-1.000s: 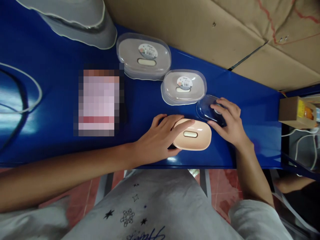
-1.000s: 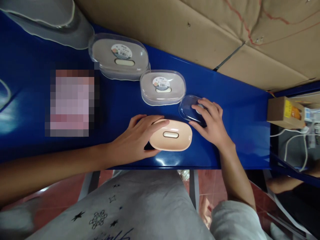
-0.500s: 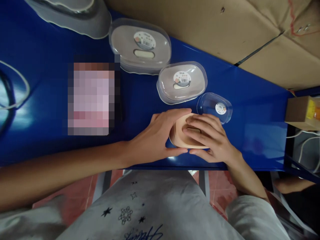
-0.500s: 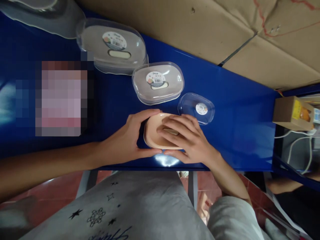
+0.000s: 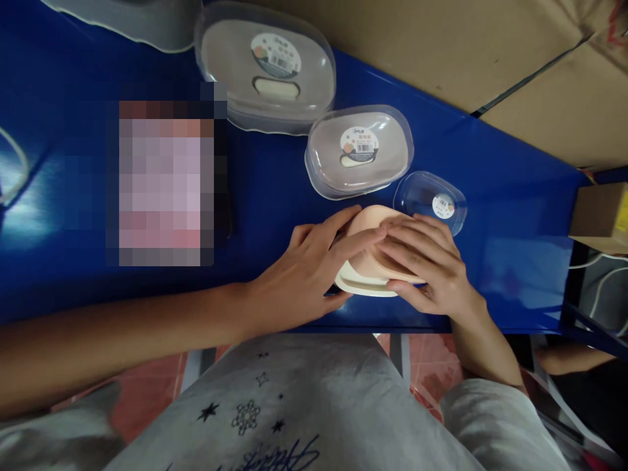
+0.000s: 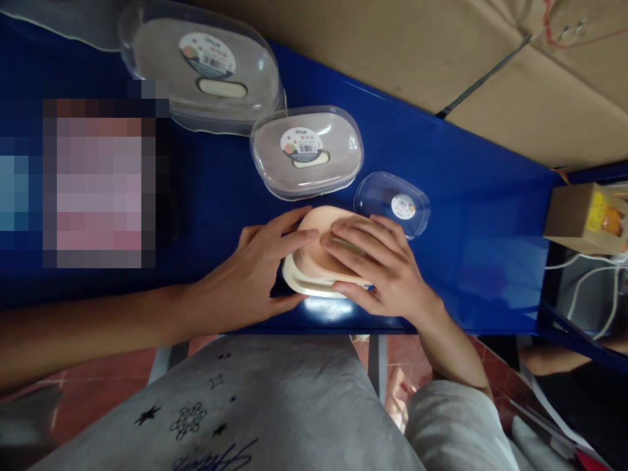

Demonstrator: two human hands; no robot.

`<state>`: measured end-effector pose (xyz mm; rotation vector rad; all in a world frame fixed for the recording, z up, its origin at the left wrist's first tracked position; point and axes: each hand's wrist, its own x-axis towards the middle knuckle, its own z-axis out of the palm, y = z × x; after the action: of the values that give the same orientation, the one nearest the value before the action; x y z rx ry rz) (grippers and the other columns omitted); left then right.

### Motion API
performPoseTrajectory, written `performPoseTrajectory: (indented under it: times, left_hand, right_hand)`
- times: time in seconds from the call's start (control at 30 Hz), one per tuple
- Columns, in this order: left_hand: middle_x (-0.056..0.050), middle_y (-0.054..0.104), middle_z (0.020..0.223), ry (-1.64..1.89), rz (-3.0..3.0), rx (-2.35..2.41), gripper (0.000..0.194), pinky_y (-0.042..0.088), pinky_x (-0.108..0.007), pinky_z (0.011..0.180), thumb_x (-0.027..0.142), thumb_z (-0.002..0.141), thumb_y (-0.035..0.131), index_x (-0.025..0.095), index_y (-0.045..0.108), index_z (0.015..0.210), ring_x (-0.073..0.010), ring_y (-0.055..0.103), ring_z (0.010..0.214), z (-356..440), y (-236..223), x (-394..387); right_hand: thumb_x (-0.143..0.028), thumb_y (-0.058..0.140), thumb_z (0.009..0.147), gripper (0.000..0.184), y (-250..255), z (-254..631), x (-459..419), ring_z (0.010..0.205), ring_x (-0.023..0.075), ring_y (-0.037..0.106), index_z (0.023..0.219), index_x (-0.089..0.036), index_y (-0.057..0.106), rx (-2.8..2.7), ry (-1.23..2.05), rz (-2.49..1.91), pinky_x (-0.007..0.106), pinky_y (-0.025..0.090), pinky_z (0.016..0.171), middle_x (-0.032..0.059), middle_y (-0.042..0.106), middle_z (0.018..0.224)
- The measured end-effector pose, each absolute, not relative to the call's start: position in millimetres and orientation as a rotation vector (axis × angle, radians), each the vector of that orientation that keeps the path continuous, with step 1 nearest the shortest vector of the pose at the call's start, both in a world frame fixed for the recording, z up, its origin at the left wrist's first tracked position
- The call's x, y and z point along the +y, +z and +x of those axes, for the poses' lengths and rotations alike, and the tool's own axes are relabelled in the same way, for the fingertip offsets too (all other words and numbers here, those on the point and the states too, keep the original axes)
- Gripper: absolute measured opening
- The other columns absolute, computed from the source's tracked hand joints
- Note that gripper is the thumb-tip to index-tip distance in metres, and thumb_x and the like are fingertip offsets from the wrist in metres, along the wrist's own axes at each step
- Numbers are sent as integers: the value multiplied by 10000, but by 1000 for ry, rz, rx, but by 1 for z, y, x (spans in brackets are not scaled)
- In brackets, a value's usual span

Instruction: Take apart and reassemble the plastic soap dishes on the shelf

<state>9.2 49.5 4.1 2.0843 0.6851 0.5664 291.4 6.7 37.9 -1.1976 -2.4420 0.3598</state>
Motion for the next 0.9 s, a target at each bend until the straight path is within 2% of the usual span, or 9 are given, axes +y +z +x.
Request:
performPoseTrajectory:
  times: [0.1,0.2,0.37,0.43,0.53,0.67,0.73,0.8,0.9]
  left_hand:
    - [-197,217,1806,507,2107,718,988,443,-646,1151,149,861,747,370,237,1678,-440,495,1516,7,9,44]
    - [-226,219,1794,480,2156,692,936,453,-618,1136,68,880,676,329,256,1675,-420,503,1507,6,16,39]
    - [-218,288,1771,452,2213,683,913,456,-598,1128,40,879,671,296,289,1668,-413,462,1535,6,19,36]
    - [-216,302,1765,467,2222,697,889,441,-599,1140,42,891,663,289,300,1664,-407,444,1550,6,18,35]
    - [-218,332,1741,550,2155,686,828,426,-586,1167,120,917,683,267,317,1645,-396,427,1563,7,16,37]
    - [-211,435,1642,766,1926,639,780,406,-561,1217,258,912,749,223,362,1589,-389,411,1562,8,17,43]
    - [-178,508,1565,831,1770,658,678,440,-509,1199,253,947,732,224,412,1544,-336,479,1500,8,19,48]
    - [-129,590,1456,829,1550,734,473,487,-450,1150,255,1013,677,238,509,1455,-272,575,1380,9,21,52]
    - [-76,676,1317,793,1123,852,220,504,-411,1123,348,1055,656,247,653,1251,-243,640,1287,12,25,56]
  right_hand:
    - [-415,723,1015,636,38,296,12,1355,338,693,1614,-419,511,-2434,261,-1289,602,506,1180,18,717,1496]
    - [-346,733,1019,641,35,301,19,1353,313,696,1611,-435,503,-2433,192,-1358,564,518,1150,15,729,1478]
    - [-449,632,1081,548,35,297,20,1424,334,645,1598,-302,529,-2529,157,-1262,563,439,1220,88,702,1509]
    - [-542,599,1083,523,39,291,14,1323,333,692,1496,-222,627,-2529,78,-1160,543,464,1159,119,763,1375]
    - [-627,650,1035,531,48,277,1,1037,268,729,1266,-158,742,-2610,22,-979,454,518,936,81,805,1028]
    - [-455,780,994,288,50,260,-11,790,196,650,975,-168,767,-2794,-14,-841,377,470,719,6,732,797]
    - [-334,800,983,175,48,256,-13,727,175,614,922,-175,762,-2826,-26,-814,361,453,681,-14,714,760]
    - [-271,798,980,116,49,254,-14,706,161,600,939,-165,772,-2829,-13,-801,352,459,675,-13,725,763]
    - [-226,779,988,88,53,255,-17,710,151,608,961,-143,791,-2788,36,-798,347,470,670,6,755,787]
